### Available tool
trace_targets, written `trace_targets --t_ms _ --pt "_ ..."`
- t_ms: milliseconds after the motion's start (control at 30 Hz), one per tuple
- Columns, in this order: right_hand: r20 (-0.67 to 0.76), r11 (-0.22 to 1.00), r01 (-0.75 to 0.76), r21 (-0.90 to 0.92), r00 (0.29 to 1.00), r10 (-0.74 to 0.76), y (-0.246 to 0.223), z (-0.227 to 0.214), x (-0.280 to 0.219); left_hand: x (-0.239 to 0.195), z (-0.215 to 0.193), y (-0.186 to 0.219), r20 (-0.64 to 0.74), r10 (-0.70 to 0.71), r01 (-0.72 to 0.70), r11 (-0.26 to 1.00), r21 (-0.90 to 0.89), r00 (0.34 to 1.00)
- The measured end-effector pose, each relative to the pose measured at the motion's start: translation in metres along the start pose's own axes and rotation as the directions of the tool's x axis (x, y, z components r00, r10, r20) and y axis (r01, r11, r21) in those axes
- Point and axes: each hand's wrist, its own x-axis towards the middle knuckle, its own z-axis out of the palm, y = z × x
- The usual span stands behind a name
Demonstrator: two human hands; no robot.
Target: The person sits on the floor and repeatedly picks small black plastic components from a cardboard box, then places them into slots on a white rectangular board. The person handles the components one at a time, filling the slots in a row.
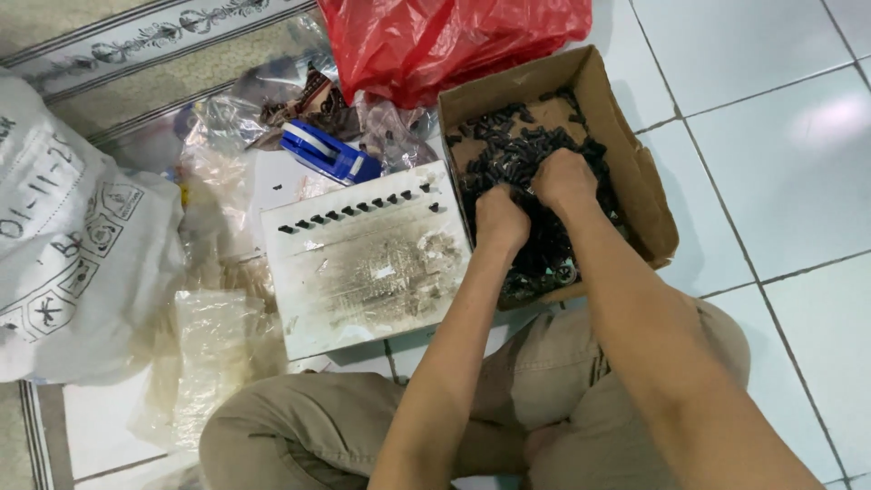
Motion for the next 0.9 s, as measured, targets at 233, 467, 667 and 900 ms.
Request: trace_targets --t_ms 233,467,667,900 --pt "0.047 0.96 0.045 0.277 0.997 -0.061 -0.015 -0.038 -0.02 -0.022 -0.02 0.008 -0.061 0.223 -0.229 0.962 -0.148 0.973" --pt "0.051 0.792 0.262 0.551 0.937 -0.346 -0.061 -0.068 -0.092 -0.071 -0.105 -0.029 -0.058 0.24 -0.244 0.901 -0.359 0.969" --pt "0.064 0.484 0.255 0.837 0.833 -0.549 -0.104 -0.061 -0.146 -0.105 -0.157 -0.058 -0.163 0.127 -0.204 0.725 -0.658 0.978" --pt "-0.032 0.379 0.305 0.874 0.813 -0.581 -0.121 -0.019 -0.136 -0.087 -0.148 -0.086 -0.218 0.102 -0.241 0.428 -0.871 0.971"
